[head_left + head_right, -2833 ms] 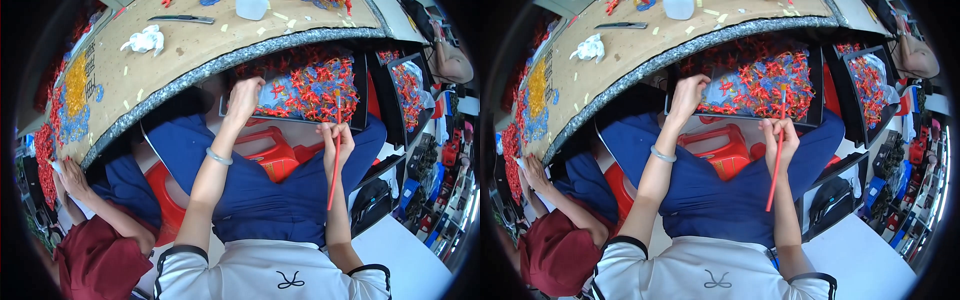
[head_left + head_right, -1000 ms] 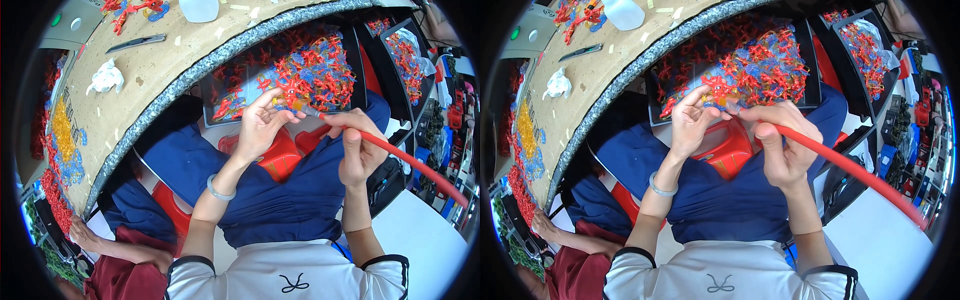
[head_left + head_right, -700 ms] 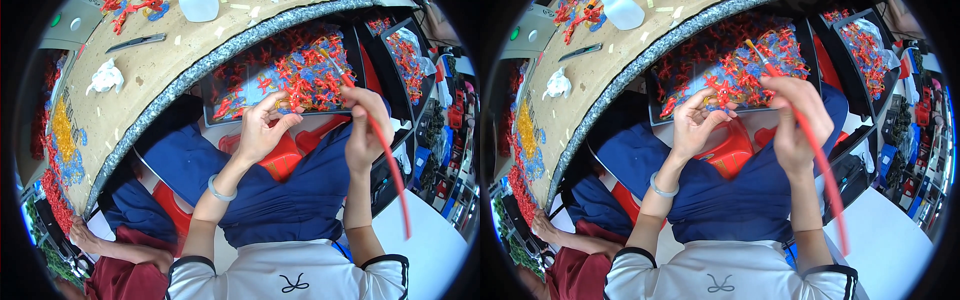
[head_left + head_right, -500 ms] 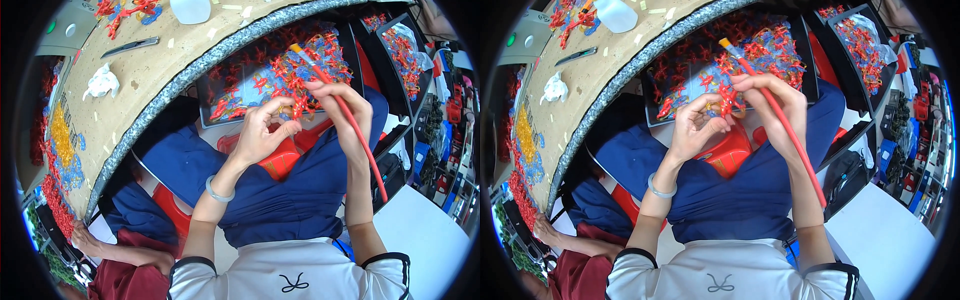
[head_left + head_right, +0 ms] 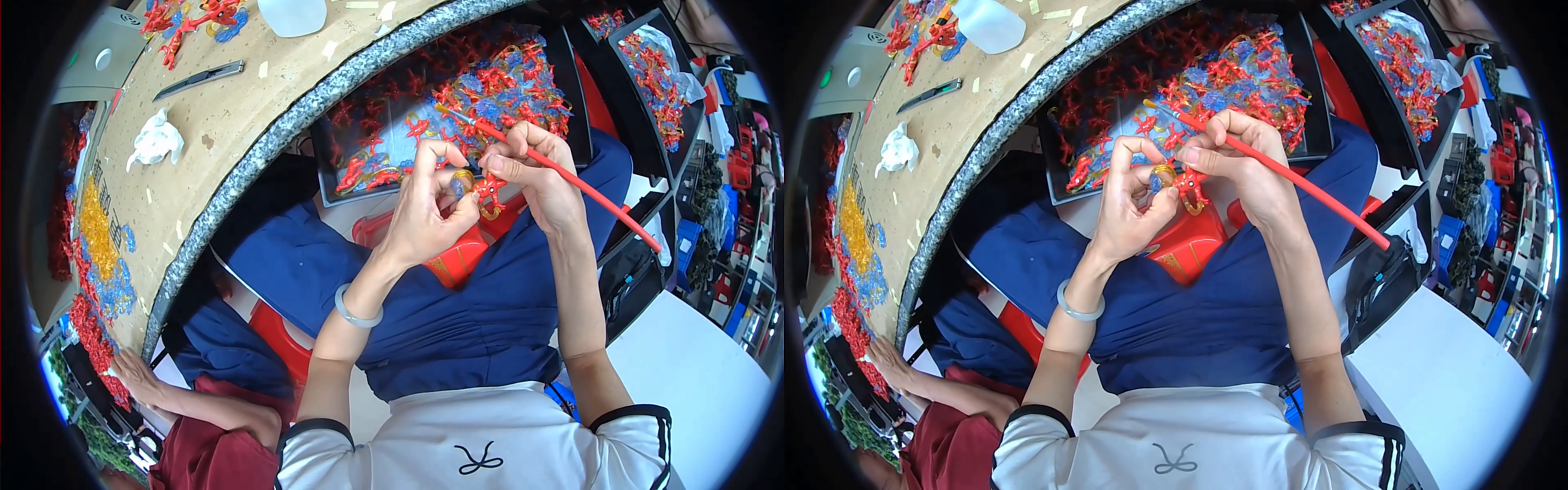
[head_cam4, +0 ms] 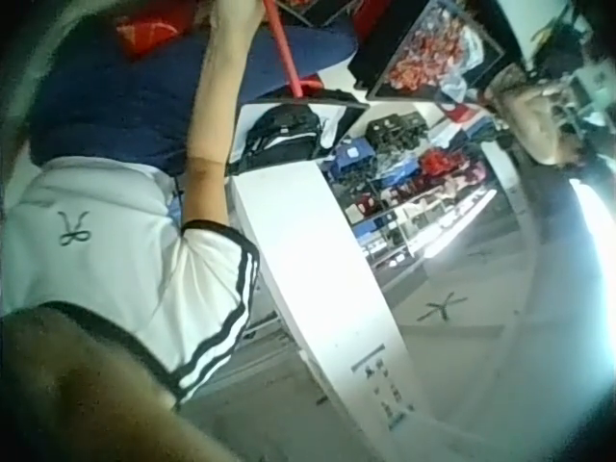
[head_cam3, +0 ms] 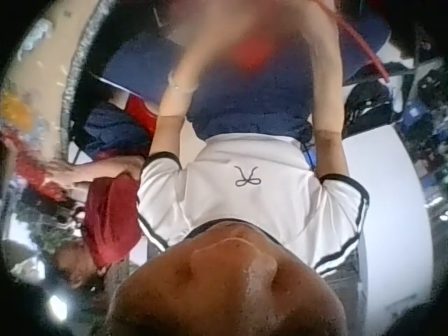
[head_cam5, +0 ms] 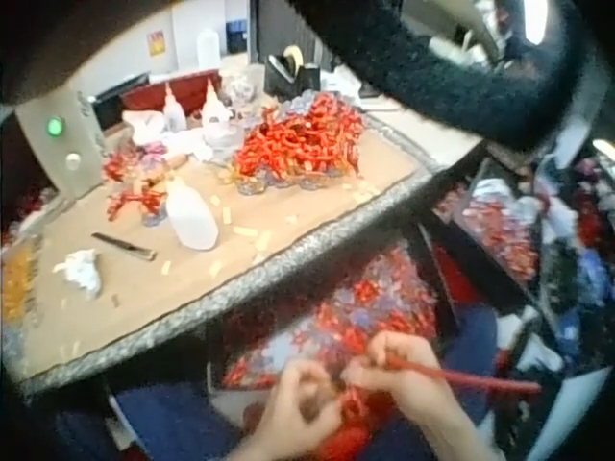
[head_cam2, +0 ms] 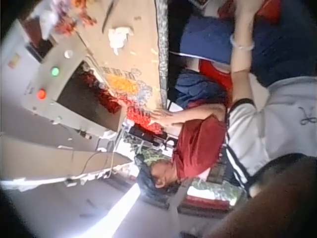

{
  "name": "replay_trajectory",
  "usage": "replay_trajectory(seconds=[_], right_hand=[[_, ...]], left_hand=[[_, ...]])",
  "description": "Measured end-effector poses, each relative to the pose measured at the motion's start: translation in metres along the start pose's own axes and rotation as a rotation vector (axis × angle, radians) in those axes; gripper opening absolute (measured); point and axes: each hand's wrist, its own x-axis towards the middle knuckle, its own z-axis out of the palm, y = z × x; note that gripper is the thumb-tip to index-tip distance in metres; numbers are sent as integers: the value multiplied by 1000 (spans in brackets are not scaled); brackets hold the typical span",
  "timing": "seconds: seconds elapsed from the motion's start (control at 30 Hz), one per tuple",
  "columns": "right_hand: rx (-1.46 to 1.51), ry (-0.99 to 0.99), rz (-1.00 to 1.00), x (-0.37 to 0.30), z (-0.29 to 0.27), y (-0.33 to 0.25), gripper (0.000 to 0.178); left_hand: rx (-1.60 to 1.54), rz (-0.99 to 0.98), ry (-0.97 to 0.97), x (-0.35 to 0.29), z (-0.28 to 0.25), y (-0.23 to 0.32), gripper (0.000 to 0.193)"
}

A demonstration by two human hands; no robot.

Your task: Assemble red plastic toy parts using glue and a brush.

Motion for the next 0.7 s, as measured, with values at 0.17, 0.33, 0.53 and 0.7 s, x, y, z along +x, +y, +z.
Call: replay_trajectory(seconds=[0.17,0.33,0.53,0.7], right_hand=[[39,-7,45,0,1,-2,30],[-61,-44,-47,-2,4,-1,7],[-172,-33,-486,-24,-23,-26,37],[-454,-35,-473,-48,-14,-38,27]], left_hand=[[24,17,-3,0,-1,-1,38],[71,27,22,0,-3,6,39],[194,67,72,3,-9,14,39],[268,132,103,1,-8,12,41]])
